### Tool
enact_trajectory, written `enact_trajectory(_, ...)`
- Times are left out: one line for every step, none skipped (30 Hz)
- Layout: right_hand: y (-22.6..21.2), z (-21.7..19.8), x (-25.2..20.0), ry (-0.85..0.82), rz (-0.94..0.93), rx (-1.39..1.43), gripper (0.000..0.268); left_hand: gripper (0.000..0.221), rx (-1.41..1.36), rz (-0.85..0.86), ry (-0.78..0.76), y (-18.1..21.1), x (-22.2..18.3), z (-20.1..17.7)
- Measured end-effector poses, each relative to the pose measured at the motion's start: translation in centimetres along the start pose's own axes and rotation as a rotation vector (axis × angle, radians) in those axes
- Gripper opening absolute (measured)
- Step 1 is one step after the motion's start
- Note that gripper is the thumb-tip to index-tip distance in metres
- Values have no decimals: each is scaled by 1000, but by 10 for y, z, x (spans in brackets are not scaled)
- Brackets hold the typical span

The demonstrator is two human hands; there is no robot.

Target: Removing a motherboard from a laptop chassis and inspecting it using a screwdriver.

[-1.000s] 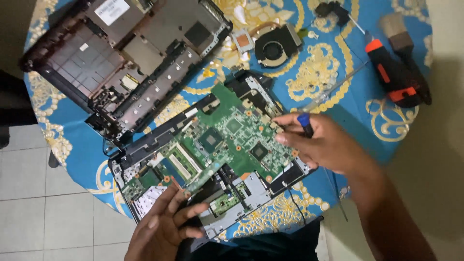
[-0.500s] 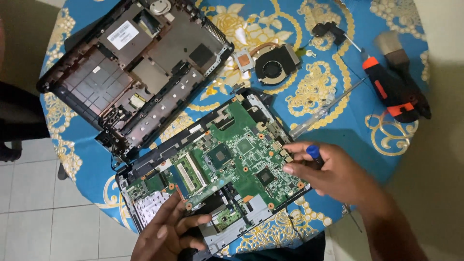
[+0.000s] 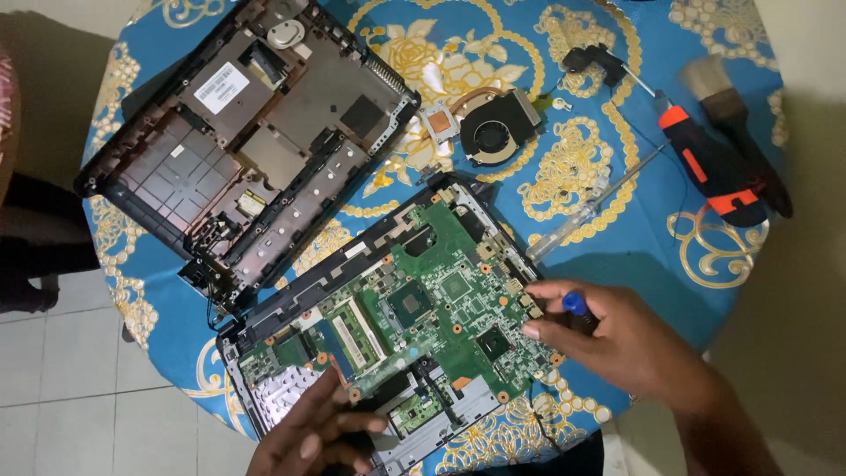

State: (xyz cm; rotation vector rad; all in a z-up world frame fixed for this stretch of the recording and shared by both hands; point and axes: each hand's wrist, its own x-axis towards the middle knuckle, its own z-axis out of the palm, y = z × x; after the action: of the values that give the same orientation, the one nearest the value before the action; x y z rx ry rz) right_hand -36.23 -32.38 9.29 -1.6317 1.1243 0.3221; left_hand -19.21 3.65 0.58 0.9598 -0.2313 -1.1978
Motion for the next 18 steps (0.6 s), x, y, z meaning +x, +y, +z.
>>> enact_trajectory(0, 0, -1, 1, 1, 4, 61, 69, 3, -3, -1, -1, 0, -1)
enact_trajectory(-1, 0, -2, -10, 9, -16, 61, 70, 40, 10, 44, -3, -1, -1)
enact_trajectory(-2, -1, -4, -21, 18, -36, 61, 71, 77, 23, 89, -4, -1, -2)
enact_trajectory(2, 1, -2, -20, 19, -32, 61, 71, 80, 20, 88, -6, -2, -3)
enact_trajectory(7, 2, 0, -5, -12, -23, 58, 71, 63, 24, 183, -9, -3, -4)
enact_trajectory(11, 2, 1, 13, -42, -13, 55, 72, 47, 28, 277, -12, -4, -6)
enact_trajectory(14, 2, 3, 15, -41, -8, 55, 72, 50, 25, 274, -14, -4, -8)
enact_trajectory(16, 2, 3, 12, -60, -41, 55, 74, 40, 29, 267, -16, -5, -11)
enact_trajectory(18, 1, 4, 10, -79, -74, 56, 76, 30, 33, 259, -18, -6, -14)
enact_trajectory(18, 1, 4, 11, -77, -69, 56, 76, 33, 30, 257, -15, -7, -14)
enact_trajectory(18, 0, 4, 0, -71, -50, 56, 74, 123, 6, 263, -13, -7, -15)
enact_trajectory(18, 0, 3, -12, -64, -31, 56, 72, 213, -18, 270, -10, -8, -15)
enact_trajectory(15, 0, 1, -13, -62, -29, 56, 72, 215, -21, 270, -14, -7, -26)
enact_trajectory(12, -1, -1, -18, -34, -50, 57, 72, 85, -58, 175, -18, -6, -37)
enact_trajectory(9, -1, -2, -22, -6, -71, 57, 72, -45, -95, 81, -21, -5, -49)
enact_trajectory(10, -1, -2, -22, -5, -68, 57, 72, -43, -98, 80, -14, -5, -38)
enact_trajectory(11, 0, -3, -19, -7, -53, 57, 71, 19, -38, 57, -7, -5, -27)
enact_trajectory(13, 0, -3, -16, -10, -38, 57, 72, 77, 22, 32, 0, -6, -15)
